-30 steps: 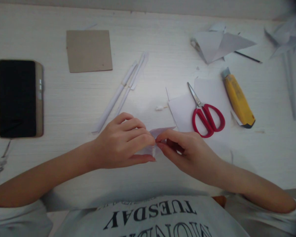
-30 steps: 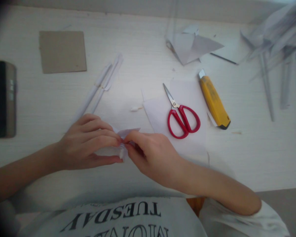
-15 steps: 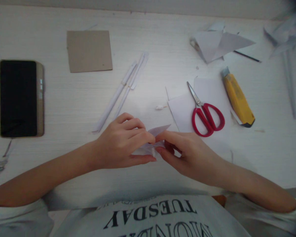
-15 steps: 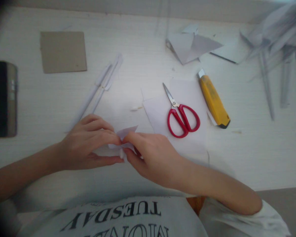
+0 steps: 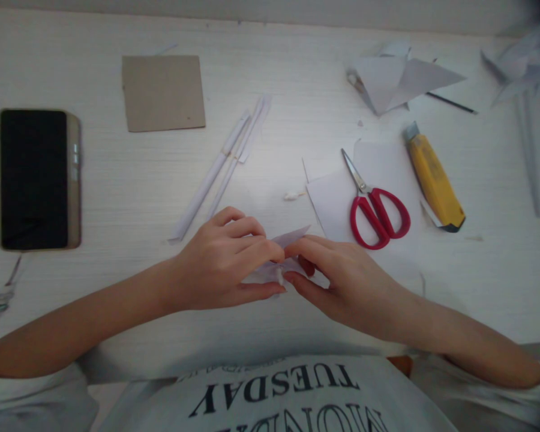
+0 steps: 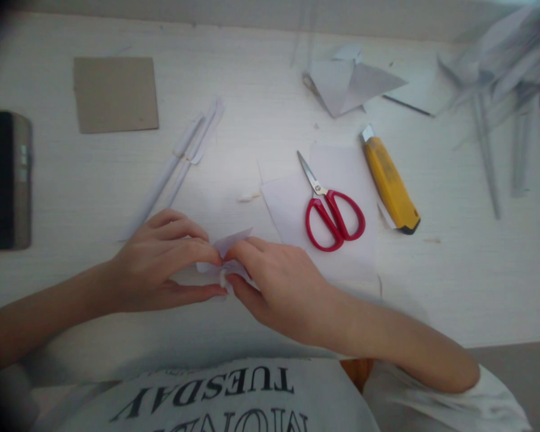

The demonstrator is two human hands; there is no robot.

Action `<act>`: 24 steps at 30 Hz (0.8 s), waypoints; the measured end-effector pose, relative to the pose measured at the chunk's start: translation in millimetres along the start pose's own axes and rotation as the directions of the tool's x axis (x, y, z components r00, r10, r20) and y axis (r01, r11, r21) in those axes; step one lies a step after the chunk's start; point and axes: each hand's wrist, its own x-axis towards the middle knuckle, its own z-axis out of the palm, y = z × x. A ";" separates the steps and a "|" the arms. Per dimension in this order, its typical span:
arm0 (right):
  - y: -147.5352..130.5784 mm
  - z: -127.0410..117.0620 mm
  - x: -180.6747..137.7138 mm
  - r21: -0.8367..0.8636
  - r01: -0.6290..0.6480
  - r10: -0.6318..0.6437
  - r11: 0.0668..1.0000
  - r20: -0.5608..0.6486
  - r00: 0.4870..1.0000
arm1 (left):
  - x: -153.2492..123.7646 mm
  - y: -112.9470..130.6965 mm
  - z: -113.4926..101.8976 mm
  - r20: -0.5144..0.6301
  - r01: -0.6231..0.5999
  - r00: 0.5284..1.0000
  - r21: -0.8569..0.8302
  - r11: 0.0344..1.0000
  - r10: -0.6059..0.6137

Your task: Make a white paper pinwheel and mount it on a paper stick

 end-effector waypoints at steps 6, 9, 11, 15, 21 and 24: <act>-0.1 0.7 0.0 -0.001 0.000 0.000 1.000 0.005 1.000 | 0.2 1.3 -0.9 0.032 0.005 0.999 0.005 1.000 -0.005; -0.6 0.3 -0.1 -0.007 -0.009 0.009 1.000 0.002 1.000 | 0.1 1.2 -1.4 0.039 0.008 0.999 0.018 1.000 -0.008; -0.6 -0.1 -0.2 -0.011 -0.013 0.013 1.000 0.003 1.000 | 0.0 0.9 -1.4 0.043 -0.007 0.999 0.027 1.000 0.005; -1.2 1.3 -0.7 -0.007 -0.030 0.030 1.000 0.009 1.000 | 0.2 2.7 -2.2 0.068 0.007 0.998 0.032 0.999 -0.009; 5.6 12.4 0.4 -0.018 -0.029 0.029 0.999 0.001 1.000 | 2.3 9.9 -6.9 0.134 0.043 0.990 0.080 0.996 -0.053; 19.5 21.8 2.5 -0.045 0.049 -0.049 0.998 -0.016 0.999 | 2.5 10.3 -7.4 0.135 0.038 0.989 0.131 0.991 -0.055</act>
